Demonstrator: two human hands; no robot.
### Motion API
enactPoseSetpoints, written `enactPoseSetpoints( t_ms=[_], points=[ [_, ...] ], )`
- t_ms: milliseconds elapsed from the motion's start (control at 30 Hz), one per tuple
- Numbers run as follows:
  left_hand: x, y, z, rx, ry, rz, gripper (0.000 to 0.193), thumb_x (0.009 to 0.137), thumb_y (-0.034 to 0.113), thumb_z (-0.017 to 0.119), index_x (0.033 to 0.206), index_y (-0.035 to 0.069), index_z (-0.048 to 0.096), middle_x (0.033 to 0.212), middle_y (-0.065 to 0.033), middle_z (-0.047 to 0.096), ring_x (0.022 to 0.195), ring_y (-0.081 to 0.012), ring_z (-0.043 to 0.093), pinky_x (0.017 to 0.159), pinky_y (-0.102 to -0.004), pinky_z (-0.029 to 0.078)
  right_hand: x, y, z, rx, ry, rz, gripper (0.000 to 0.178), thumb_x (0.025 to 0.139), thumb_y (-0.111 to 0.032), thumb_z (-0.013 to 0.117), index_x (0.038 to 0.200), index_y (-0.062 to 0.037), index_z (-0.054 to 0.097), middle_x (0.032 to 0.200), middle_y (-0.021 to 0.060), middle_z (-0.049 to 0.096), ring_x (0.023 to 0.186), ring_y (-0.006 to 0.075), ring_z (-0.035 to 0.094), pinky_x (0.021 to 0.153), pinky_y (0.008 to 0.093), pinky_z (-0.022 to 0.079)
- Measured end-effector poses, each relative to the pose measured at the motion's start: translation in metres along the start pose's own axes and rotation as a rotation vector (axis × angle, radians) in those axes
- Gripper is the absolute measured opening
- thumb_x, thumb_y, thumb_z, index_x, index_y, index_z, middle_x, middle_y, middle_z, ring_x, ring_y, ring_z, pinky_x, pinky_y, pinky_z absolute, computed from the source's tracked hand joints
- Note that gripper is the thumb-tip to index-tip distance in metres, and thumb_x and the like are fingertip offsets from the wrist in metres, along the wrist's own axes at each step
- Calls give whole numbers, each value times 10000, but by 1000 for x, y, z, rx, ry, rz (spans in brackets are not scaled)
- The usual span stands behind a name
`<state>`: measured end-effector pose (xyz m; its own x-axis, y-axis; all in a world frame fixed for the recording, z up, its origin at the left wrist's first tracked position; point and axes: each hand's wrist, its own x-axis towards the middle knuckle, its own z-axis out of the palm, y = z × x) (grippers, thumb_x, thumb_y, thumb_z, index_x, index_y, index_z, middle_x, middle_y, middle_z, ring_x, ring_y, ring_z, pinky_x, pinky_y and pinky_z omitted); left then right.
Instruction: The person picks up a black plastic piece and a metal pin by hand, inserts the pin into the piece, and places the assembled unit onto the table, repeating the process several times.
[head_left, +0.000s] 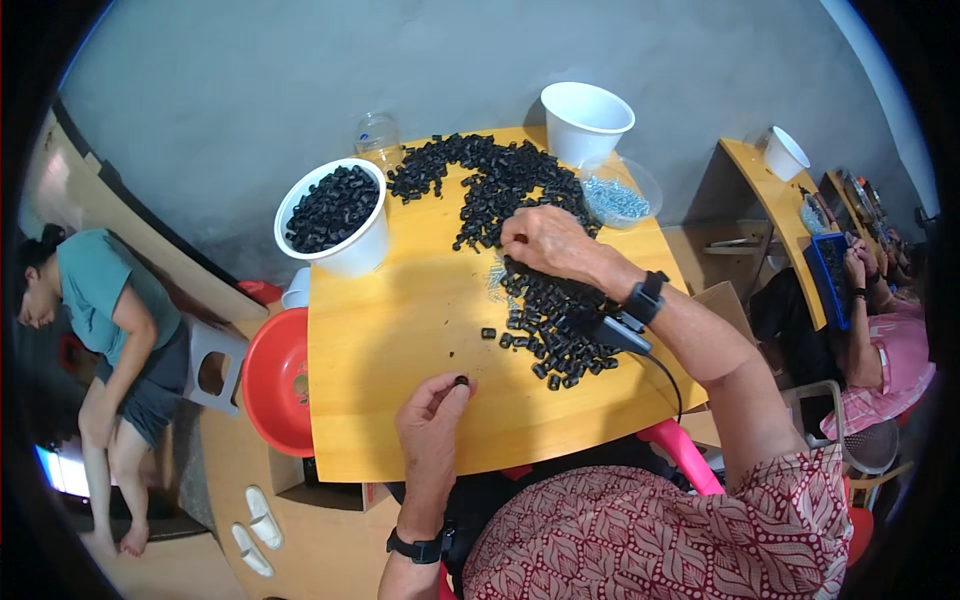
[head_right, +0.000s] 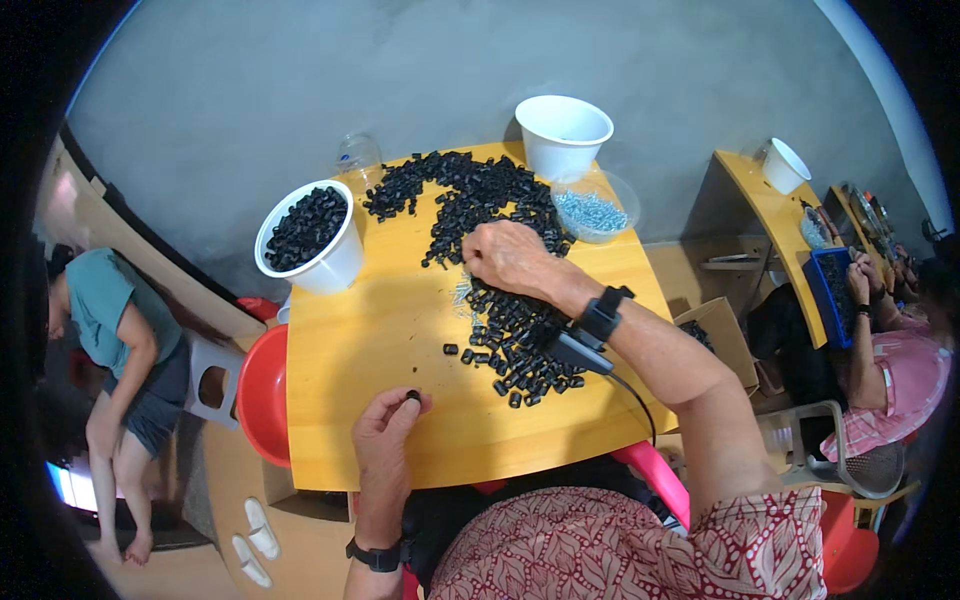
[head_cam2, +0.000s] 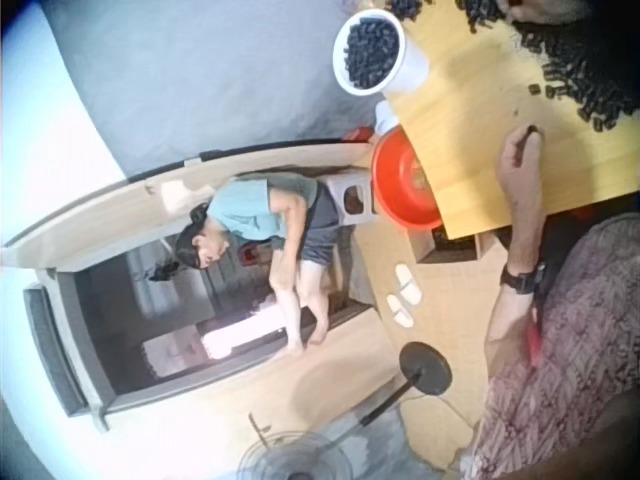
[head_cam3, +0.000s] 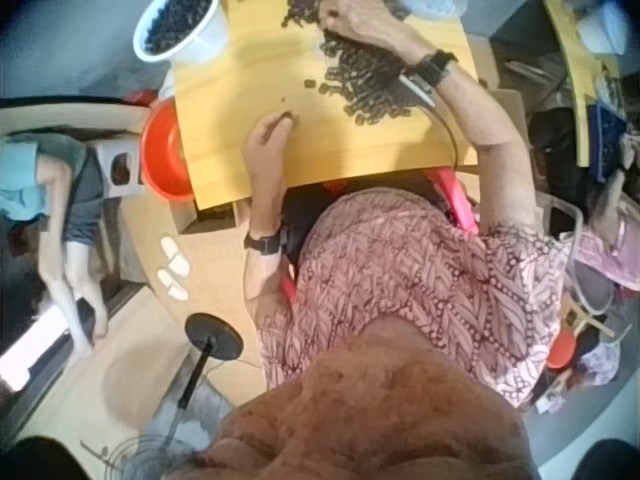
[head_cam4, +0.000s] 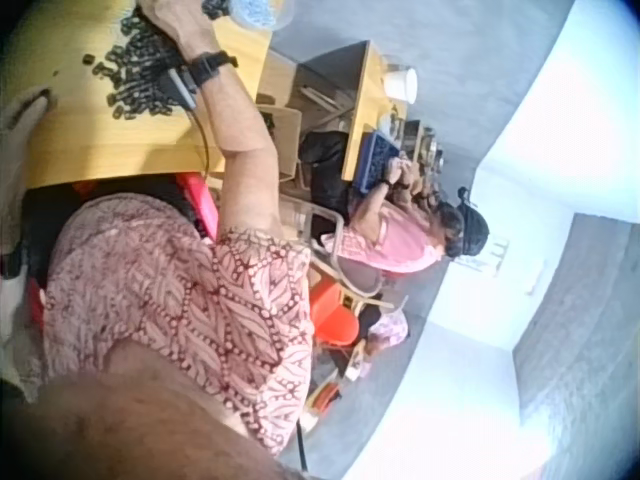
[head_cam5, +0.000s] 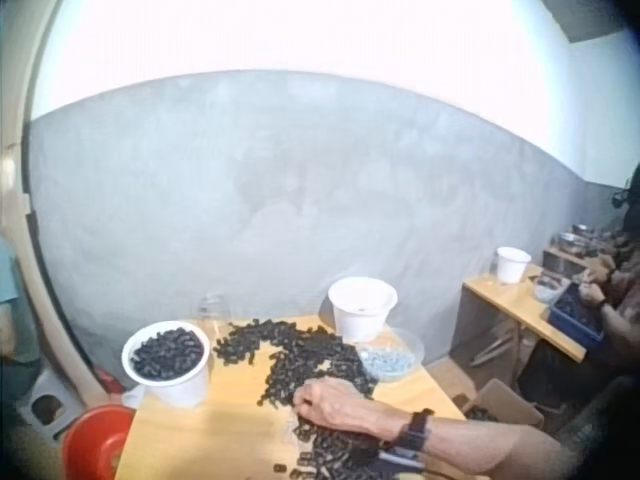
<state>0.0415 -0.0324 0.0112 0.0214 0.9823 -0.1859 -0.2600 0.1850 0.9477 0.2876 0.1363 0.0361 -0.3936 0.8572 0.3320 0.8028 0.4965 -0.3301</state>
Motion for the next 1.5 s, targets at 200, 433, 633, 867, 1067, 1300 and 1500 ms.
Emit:
enactPoseSetpoints(
  t_ms=[200, 433, 633, 867, 1067, 1300, 1500],
  points=[
    [2, -3, -5, 31, 6, -17, 165, 933, 29, 653, 1087, -23, 684, 977, -59, 706, 917, -123, 656, 873, -254, 508, 22, -7, 11, -49, -288, 233, 131, 781, -189, 680, 807, -72, 731, 767, 158, 708, 804, 339, 700, 751, 440, 552],
    [3, -6, -2, -28, 8, -44, 169, 936, 30, 653, 1094, -21, 681, 986, -56, 704, 926, -121, 655, 883, -251, 506, 27, 0, 31, -244, -294, 153, 150, 757, -198, 686, 788, -52, 702, 764, 161, 697, 777, 344, 691, 693, 447, 544],
    [2, -6, -2, -32, 34, -20, 159, 936, 47, 653, 1083, -6, 686, 982, -72, 713, 937, -151, 659, 894, -270, 505, 11, -22, 7, 136, -91, 78, 90, 766, -124, 643, 747, -36, 646, 712, 146, 657, 663, 315, 654, 615, 413, 513],
    [5, -7, -11, -52, 52, 15, 166, 941, 53, 651, 1091, -10, 682, 995, -72, 712, 941, -141, 655, 904, -269, 498, -15, -56, 23, 516, -171, -44, 64, 841, -55, 651, 820, -3, 620, 742, 52, 620, 670, 136, 590, 617, 304, 485],
    [17, 6, -26, 557, 216, 450, 123, 921, 1, 622, 1040, -17, 645, 1045, -152, 683, 1034, -244, 643, 921, -350, 488, -25, -63, 27, 399, -27, -54, 63, 821, -65, 610, 775, -38, 576, 725, 122, 597, 693, 311, 623, 618, 410, 498],
    [81, -40, -60, 825, 292, 637, 187, 939, 121, 578, 1079, -2, 572, 1397, -294, 464, 1234, -421, 481, 1053, -449, 359, -30, -68, 21, 450, -145, -19, 80, 861, -60, 639, 842, 6, 598, 718, 46, 537, 635, 114, 520, 585, 283, 450],
    [106, -10, -5, -24, 68, 271, 161, 970, 119, 576, 1086, 8, 576, 1426, -198, 476, 1192, -215, 530, 1020, -339, 403, -32, -66, 8, 560, -137, 104, 37, 885, -32, 626, 878, 4, 630, 742, -7, 545, 664, 55, 489, 583, 243, 436]
  ],
)
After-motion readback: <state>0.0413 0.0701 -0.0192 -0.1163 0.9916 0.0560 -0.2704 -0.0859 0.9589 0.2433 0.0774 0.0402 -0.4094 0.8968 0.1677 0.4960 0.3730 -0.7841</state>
